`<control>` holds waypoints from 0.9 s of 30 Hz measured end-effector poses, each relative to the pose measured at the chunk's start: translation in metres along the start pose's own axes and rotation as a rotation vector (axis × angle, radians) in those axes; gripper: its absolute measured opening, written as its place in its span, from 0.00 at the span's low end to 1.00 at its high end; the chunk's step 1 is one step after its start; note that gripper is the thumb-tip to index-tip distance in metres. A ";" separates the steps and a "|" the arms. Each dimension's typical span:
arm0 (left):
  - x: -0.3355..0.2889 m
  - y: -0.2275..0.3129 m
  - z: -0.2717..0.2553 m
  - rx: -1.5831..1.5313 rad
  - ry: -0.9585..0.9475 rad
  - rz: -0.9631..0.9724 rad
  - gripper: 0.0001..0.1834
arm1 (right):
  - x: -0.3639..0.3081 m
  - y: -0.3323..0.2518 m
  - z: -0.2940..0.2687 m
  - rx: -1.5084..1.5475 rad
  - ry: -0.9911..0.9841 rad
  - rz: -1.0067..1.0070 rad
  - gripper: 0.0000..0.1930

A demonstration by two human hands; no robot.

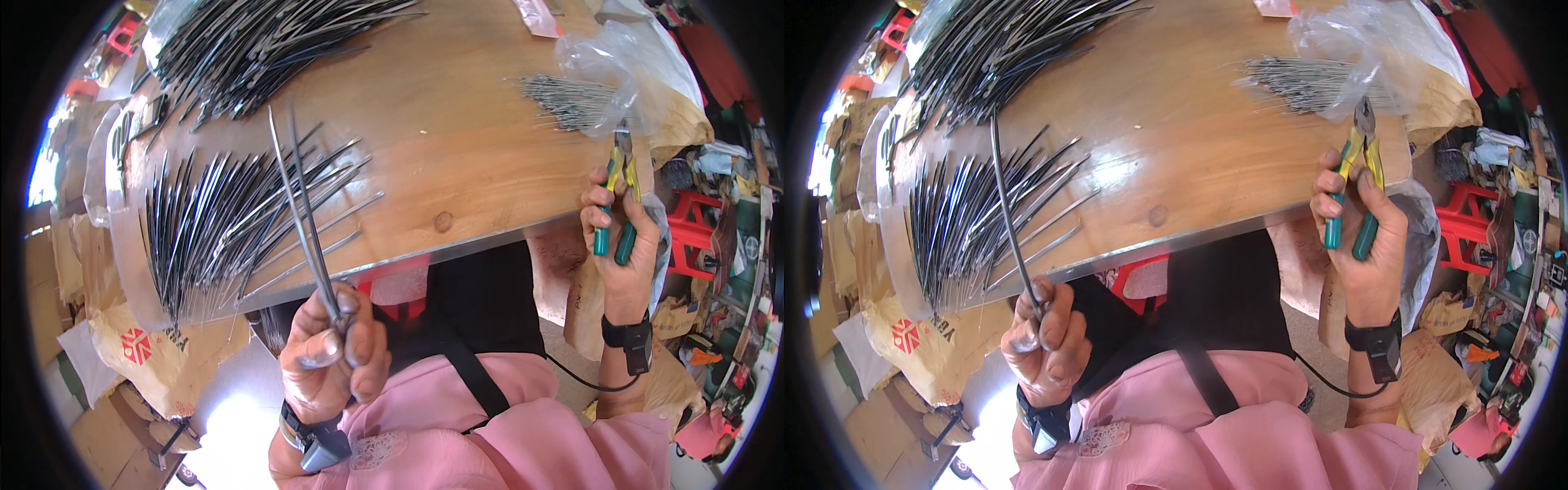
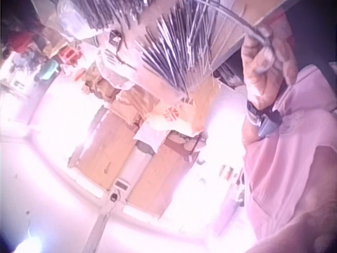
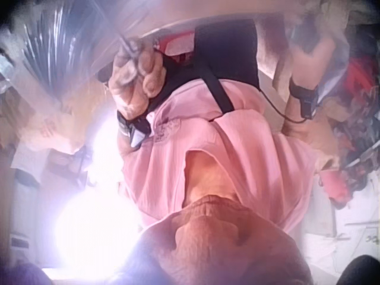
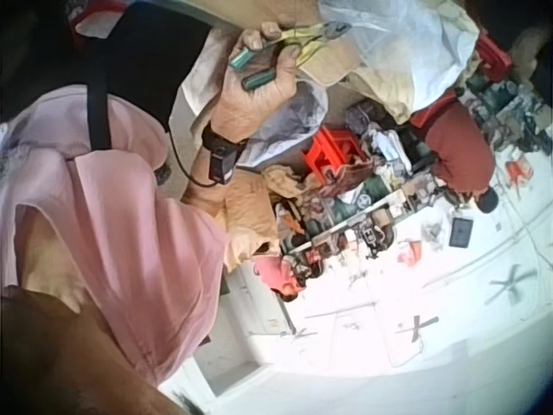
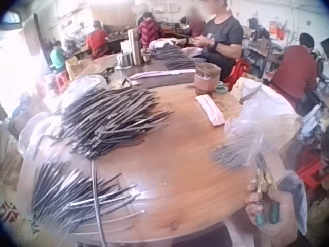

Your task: The person uses pliers to wrap and tighten a thin wire around a bundle of metal rods. They pick up individual rods from a large pile, align them, and secure them together using the wire.

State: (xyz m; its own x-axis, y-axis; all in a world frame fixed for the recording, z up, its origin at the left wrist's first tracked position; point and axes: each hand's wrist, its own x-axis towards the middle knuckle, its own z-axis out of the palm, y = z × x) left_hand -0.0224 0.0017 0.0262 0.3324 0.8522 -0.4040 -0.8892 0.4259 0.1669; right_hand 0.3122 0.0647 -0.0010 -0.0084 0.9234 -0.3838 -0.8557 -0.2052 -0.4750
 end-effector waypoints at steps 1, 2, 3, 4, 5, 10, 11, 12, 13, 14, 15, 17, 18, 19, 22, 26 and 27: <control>0.005 0.000 0.002 0.037 -0.002 -0.014 0.16 | -0.001 0.005 -0.003 0.093 -0.056 0.037 0.20; 0.012 0.000 0.005 0.100 -0.027 -0.029 0.14 | -0.001 0.012 -0.001 0.191 -0.112 0.080 0.21; 0.017 -0.001 0.003 0.214 0.000 -0.015 0.14 | -0.001 0.020 0.007 0.186 -0.117 0.070 0.12; 0.023 -0.002 0.001 0.325 0.019 -0.005 0.13 | 0.000 0.028 0.015 0.156 -0.170 0.061 0.12; 0.026 -0.002 0.006 0.389 0.050 0.003 0.13 | 0.002 0.037 0.022 0.128 -0.223 0.053 0.11; 0.015 -0.003 -0.003 0.786 0.146 0.120 0.07 | -0.001 0.028 0.032 -0.490 -0.227 -0.077 0.12; 0.014 -0.002 -0.004 0.820 0.198 0.115 0.07 | 0.001 0.022 0.033 -0.619 -0.237 -0.123 0.11; 0.012 -0.002 -0.006 0.854 0.250 0.108 0.07 | 0.003 0.019 0.032 -0.678 -0.253 -0.161 0.10; 0.009 -0.003 -0.011 0.870 0.227 0.112 0.06 | 0.005 0.017 0.032 -0.736 -0.269 -0.200 0.09; 0.007 -0.003 -0.011 0.873 0.228 0.094 0.06 | 0.005 0.017 0.033 -0.795 -0.283 -0.241 0.08; 0.005 -0.005 -0.010 0.876 0.227 0.074 0.06 | 0.003 0.017 0.039 -0.865 -0.307 -0.244 0.09; 0.003 -0.007 -0.007 0.900 0.215 0.031 0.06 | 0.003 0.016 0.042 -1.222 -0.430 -0.350 0.08; 0.002 -0.007 -0.007 0.947 0.191 -0.002 0.06 | 0.002 0.015 0.045 -1.401 -0.490 -0.403 0.08; 0.003 -0.007 -0.008 0.993 0.164 -0.032 0.05 | -0.002 0.020 0.059 -1.542 -0.496 -0.414 0.08; 0.008 -0.008 -0.006 1.050 0.166 -0.191 0.02 | 0.000 0.036 0.070 -1.685 -0.653 -0.503 0.11; 0.009 -0.006 -0.004 1.107 0.147 -0.296 0.03 | 0.015 0.046 0.082 -1.819 -0.967 -0.646 0.16; 0.009 -0.006 -0.002 1.086 0.141 -0.281 0.03 | 0.016 0.047 0.081 -1.812 -0.979 -0.637 0.16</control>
State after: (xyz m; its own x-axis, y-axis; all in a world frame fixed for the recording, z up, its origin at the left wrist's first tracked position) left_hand -0.0146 0.0061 0.0193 0.3778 0.6723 -0.6366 -0.0222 0.6939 0.7197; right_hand 0.2301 0.0961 0.0348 -0.6961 0.6796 0.2316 0.4462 0.6622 -0.6019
